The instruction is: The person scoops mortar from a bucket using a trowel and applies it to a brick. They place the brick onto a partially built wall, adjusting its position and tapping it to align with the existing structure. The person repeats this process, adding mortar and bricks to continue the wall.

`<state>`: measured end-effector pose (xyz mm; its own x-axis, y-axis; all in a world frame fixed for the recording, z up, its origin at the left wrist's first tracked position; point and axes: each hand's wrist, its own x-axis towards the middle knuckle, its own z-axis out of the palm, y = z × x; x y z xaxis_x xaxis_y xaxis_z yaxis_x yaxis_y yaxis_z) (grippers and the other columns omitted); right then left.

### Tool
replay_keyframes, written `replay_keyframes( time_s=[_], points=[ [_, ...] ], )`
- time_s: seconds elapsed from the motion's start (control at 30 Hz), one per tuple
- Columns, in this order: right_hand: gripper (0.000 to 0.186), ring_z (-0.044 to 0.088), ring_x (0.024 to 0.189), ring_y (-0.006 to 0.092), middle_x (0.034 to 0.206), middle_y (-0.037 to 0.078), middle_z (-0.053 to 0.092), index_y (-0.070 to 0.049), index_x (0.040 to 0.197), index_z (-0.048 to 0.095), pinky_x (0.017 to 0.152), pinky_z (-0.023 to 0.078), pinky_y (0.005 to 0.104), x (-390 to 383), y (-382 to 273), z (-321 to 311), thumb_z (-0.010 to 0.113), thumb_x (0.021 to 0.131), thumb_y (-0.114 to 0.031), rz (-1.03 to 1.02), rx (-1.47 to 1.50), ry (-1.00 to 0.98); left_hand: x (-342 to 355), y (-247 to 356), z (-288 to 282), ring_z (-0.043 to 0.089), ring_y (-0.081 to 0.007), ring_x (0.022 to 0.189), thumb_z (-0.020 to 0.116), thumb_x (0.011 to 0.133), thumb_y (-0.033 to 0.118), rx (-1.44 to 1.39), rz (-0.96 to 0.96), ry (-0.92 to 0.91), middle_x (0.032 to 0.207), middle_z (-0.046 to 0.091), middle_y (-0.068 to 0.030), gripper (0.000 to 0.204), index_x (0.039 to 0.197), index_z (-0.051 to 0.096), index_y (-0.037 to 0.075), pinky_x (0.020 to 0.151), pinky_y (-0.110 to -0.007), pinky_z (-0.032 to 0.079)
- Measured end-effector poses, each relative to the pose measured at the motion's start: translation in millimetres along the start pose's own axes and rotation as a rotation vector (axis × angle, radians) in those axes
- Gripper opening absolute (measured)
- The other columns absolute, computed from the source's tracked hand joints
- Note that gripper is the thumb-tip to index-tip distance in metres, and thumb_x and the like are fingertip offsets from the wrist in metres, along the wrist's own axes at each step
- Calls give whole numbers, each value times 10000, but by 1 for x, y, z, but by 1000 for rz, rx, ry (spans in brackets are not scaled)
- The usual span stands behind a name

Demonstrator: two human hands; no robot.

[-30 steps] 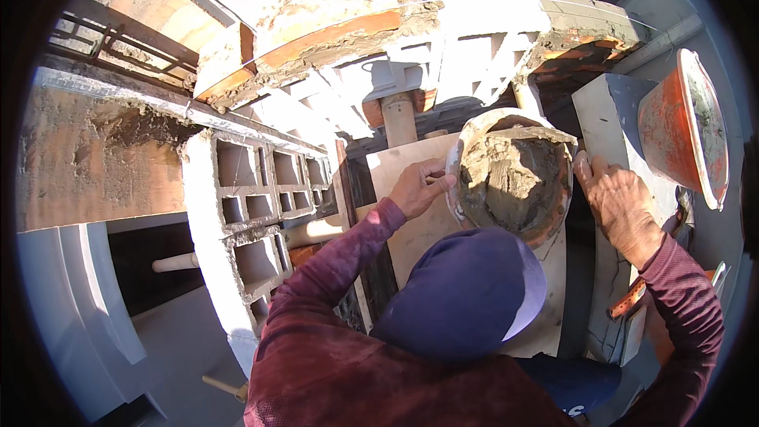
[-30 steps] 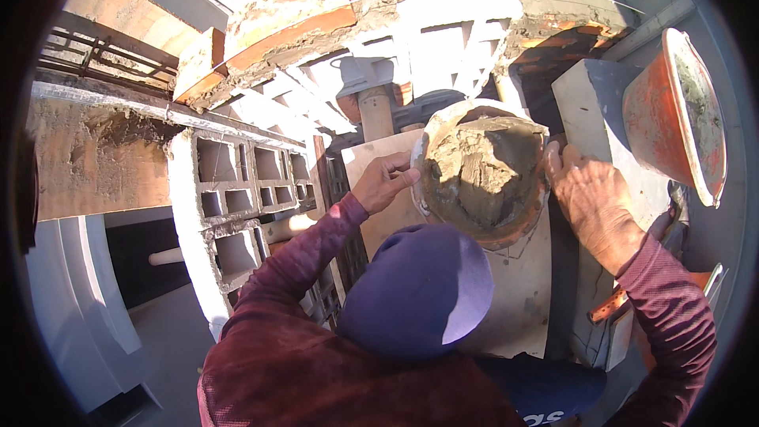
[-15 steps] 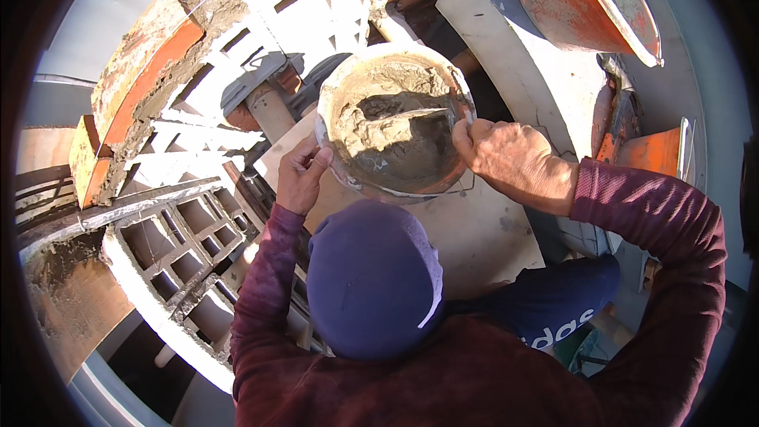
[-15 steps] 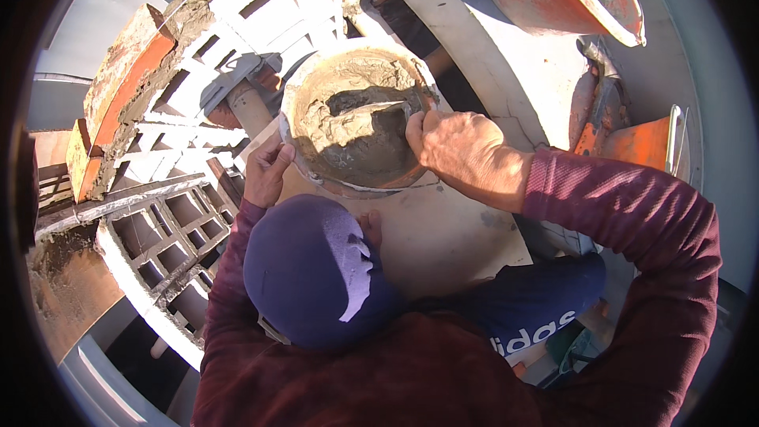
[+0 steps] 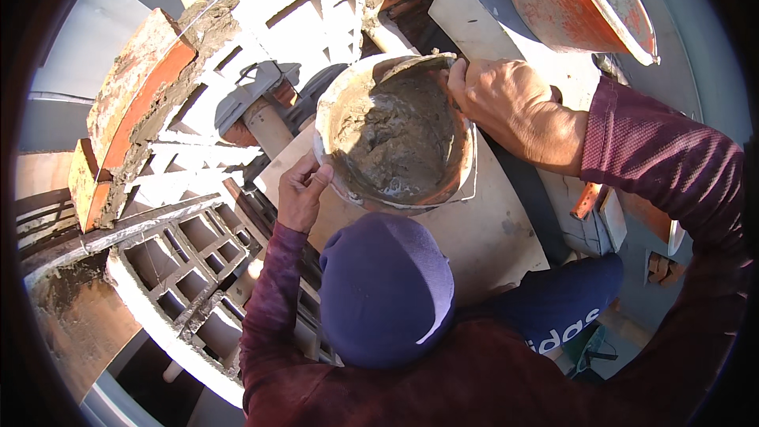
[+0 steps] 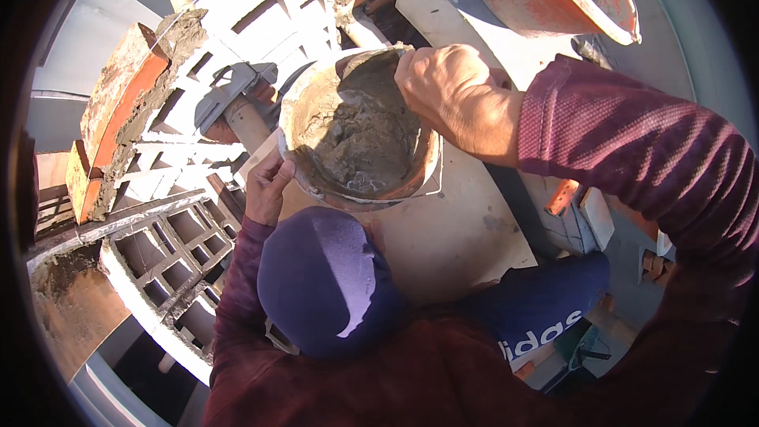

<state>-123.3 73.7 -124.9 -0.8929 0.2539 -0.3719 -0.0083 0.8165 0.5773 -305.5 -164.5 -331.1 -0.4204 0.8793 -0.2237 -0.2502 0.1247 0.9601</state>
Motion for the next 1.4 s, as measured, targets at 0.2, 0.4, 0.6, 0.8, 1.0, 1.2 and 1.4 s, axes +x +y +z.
replay_keyframes(
  time_s=[0.2,0.4,0.6,0.8,1.0,1.2,1.4],
  points=[
    [317,722,834,390,850,253,679,135,1064,565,675,585,437,18,-3,42,663,801,-14,-166,740,-277,1,0,7,620,-124,991,674,982,194,-36,-2,13,1118,688,-57,411,1331,617,-14,907,-301,502],
    [317,682,927,449,990,311,650,89,1081,501,800,550,495,15,-19,29,609,798,-1,121,1168,-727,-2,-6,6,600,-102,916,691,978,224,-70,4,45,1038,687,-35,399,1299,638,-8,847,-275,491],
    [199,626,587,250,767,121,559,8,1004,470,461,520,363,-2,-51,28,565,833,-26,110,1606,-953,-1,0,3,601,-95,923,691,979,231,10,-35,16,1017,683,-18,376,1281,652,9,849,-272,487],
    [230,516,474,99,706,40,527,0,1054,513,367,440,260,-18,-63,73,590,872,-118,395,2649,-1076,0,6,4,607,-100,957,686,985,240,-11,-101,11,1063,690,-25,402,1315,634,18,876,-273,489],
    [496,532,430,179,764,140,532,126,1307,408,369,498,300,-57,-57,97,525,936,-182,295,3385,-1016,-1,10,8,614,-126,1056,680,991,283,-27,-64,-10,1163,676,-55,503,1371,578,-30,954,-291,487],
    [556,504,386,176,707,157,529,148,1288,446,338,460,259,-86,-8,56,586,842,-153,374,3092,-985,-1,3,-1,615,-131,1078,665,998,278,62,-48,-4,1206,671,-68,520,1402,552,-29,969,-301,484],
    [291,582,641,225,832,112,526,36,1179,543,581,499,353,-76,8,44,545,1010,-201,-189,1425,-158,-2,8,1,626,-130,1048,643,1008,233,69,0,-10,1165,690,-65,491,1411,543,-29,967,-303,484]
  ],
)
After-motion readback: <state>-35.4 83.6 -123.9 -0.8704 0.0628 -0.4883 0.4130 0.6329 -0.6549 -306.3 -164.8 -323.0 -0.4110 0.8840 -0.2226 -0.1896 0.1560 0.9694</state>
